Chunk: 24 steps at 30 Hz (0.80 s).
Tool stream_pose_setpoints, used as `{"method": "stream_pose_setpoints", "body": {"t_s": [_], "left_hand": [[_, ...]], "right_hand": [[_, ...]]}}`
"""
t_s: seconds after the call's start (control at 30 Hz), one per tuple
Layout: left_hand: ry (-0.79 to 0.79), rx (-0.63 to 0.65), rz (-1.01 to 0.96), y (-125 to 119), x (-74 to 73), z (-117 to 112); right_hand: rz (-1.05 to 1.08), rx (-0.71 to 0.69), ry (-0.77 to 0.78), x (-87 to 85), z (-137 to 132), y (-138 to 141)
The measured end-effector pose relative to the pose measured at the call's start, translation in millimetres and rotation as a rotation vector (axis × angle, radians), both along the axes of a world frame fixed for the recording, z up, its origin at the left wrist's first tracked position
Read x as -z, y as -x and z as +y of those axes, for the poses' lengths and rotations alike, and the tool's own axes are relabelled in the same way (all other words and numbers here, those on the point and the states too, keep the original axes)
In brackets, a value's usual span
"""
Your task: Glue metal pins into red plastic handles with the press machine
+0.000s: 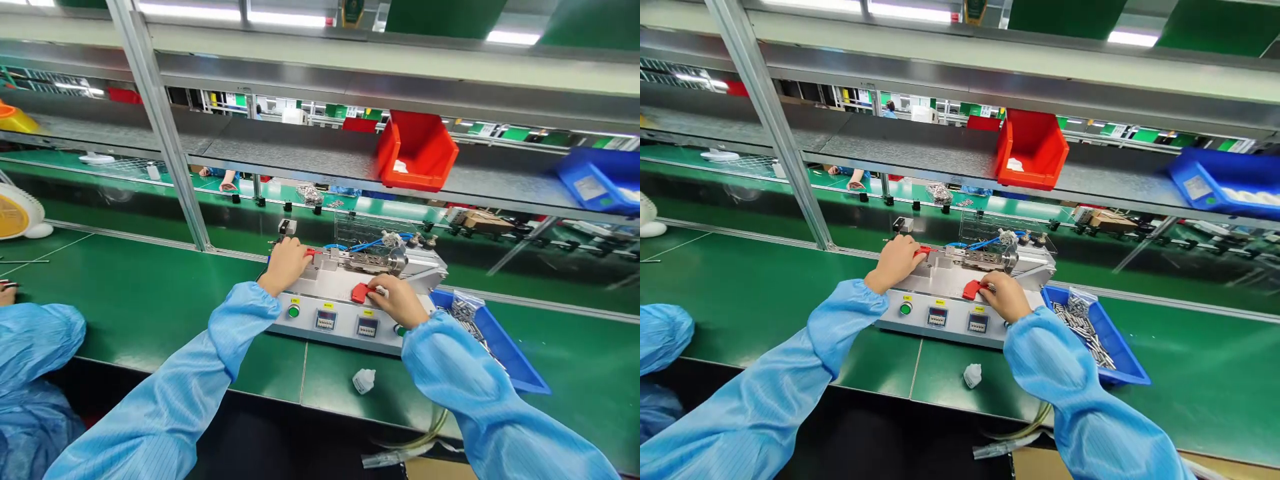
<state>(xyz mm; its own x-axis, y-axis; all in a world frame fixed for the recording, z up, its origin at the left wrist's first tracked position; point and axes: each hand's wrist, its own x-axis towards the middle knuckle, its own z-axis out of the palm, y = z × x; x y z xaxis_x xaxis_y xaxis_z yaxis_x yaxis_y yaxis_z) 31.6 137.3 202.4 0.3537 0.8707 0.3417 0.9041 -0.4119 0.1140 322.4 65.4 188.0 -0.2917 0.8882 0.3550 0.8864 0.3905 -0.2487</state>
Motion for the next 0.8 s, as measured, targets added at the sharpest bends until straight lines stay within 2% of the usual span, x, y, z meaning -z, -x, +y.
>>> {"method": "stream_pose_setpoints", "body": {"t_s": [0.1, 0.2, 0.3, 0.4, 0.47, 0.6, 0.7, 0.8], "left_hand": [[-0.120, 0.056, -0.114, 17, 21.3, -18], [-0.239, 0.138, -0.261, 35, 55.8, -43], [-0.191, 0.265, -0.321, 46, 91.9, -68], [-0.098, 0.313, -0.287, 48, 110.5, -81], [-0.036, 0.300, -0.261, 46, 110.1, -83], [0.096, 0.251, -0.204, 44, 95.3, -78], [0.142, 0.196, -0.157, 46, 85.9, -78], [0.188, 0.189, -0.109, 49, 76.8, -82]], "right_hand": [[0.045, 0.012, -0.053, 4.2, -4, -2], [0.113, 0.084, -0.165, 11.2, -26, -9], [0.149, 0.181, -0.157, 26.0, -62, -21], [0.189, 0.200, -0.084, 46.1, -90, -34], [0.268, 0.184, -0.037, 57.9, -97, -42], [0.455, 0.224, 0.025, 67.9, -90, -52], [0.481, 0.291, 0.043, 61.0, -84, -46], [0.452, 0.322, -0.014, 42.7, -100, -27]]}}
